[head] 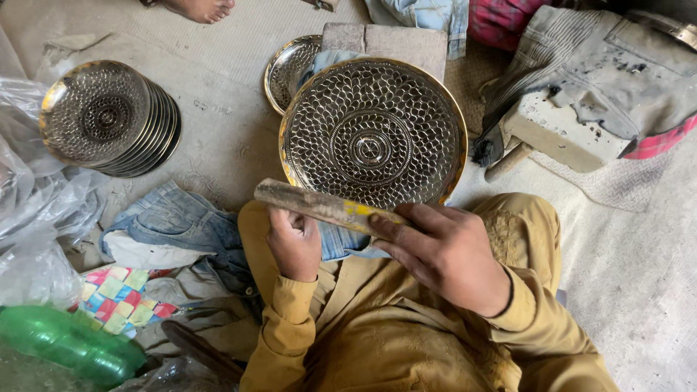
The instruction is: The person sits on the floor with an engraved brass tray resting on their lap and repeatedly scrubs its patterned surface using a rectangular abrasive block held in the right hand, while the left hand steadies the tray and holds a small red marker. The person continues the same scrubbing motion across the tray surface throughout the episode.
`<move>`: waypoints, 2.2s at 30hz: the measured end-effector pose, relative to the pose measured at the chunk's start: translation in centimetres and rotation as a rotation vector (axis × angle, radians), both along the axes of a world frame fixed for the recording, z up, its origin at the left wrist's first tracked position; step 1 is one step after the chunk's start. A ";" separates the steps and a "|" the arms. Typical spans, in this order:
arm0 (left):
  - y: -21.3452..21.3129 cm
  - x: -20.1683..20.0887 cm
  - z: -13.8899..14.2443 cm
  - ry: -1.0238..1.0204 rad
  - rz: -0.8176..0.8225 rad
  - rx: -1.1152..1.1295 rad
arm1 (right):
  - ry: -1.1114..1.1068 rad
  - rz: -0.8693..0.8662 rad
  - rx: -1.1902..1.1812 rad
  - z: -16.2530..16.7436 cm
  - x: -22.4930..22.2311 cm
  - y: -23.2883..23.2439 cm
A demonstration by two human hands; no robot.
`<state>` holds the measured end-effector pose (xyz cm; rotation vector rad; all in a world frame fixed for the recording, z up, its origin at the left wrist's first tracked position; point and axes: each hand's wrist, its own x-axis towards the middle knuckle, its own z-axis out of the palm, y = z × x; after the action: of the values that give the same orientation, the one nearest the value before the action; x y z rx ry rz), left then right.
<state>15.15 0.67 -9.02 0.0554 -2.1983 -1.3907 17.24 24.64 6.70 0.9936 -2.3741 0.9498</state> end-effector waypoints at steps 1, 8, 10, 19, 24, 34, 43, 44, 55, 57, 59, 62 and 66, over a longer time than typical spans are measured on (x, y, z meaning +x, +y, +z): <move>0.1 0.0 -0.2 0.016 -0.015 0.032 | 0.013 -0.017 0.020 0.0 0.0 -0.3; 0.1 0.0 -0.1 -0.084 0.068 -0.021 | 0.089 0.020 -0.020 -0.1 -1.3 -1.8; 0.2 -0.1 0.3 -0.056 0.046 -0.036 | 0.040 0.070 -0.111 -0.1 -1.5 -2.0; 0.5 0.2 0.6 -0.041 0.040 -0.013 | 0.131 -0.011 0.046 -0.3 -1.3 -1.8; 0.3 0.2 0.1 -0.030 0.073 -0.119 | 0.090 -0.001 -0.009 -0.4 -0.7 -1.6; 0.4 -0.2 0.6 -0.072 0.056 -0.124 | 0.013 0.026 -0.148 -0.3 -0.5 -1.1; 0.9 -0.4 1.9 -0.113 -0.149 0.115 | -0.016 -0.085 -0.004 -0.6 -0.7 -0.6; 0.9 -0.6 1.9 -0.096 -0.157 0.105 | -0.025 -0.078 -0.069 -0.7 -0.8 -0.6; 0.7 -1.3 2.1 -0.240 -0.170 0.092 | -0.089 -0.144 -0.058 -1.0 -1.2 -0.5; 0.7 -1.6 2.6 -0.244 -0.169 0.038 | -0.112 -0.160 -0.222 -1.2 -1.5 -0.5; 0.7 -1.5 2.9 -0.268 -0.158 0.004 | -0.139 -0.172 -0.233 -1.3 -1.7 -0.3; 0.7 -1.8 3.1 -0.297 -0.203 0.018 | -0.168 -0.175 -0.181 -1.3 -2.0 0.0; 0.6 -2.3 3.2 -0.353 -0.272 0.158 | -0.191 -0.138 -0.223 -1.3 -2.5 -0.1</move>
<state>12.86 1.27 -5.80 0.0645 -2.4456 -1.8221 14.73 24.49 5.43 0.6724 -2.3850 1.2716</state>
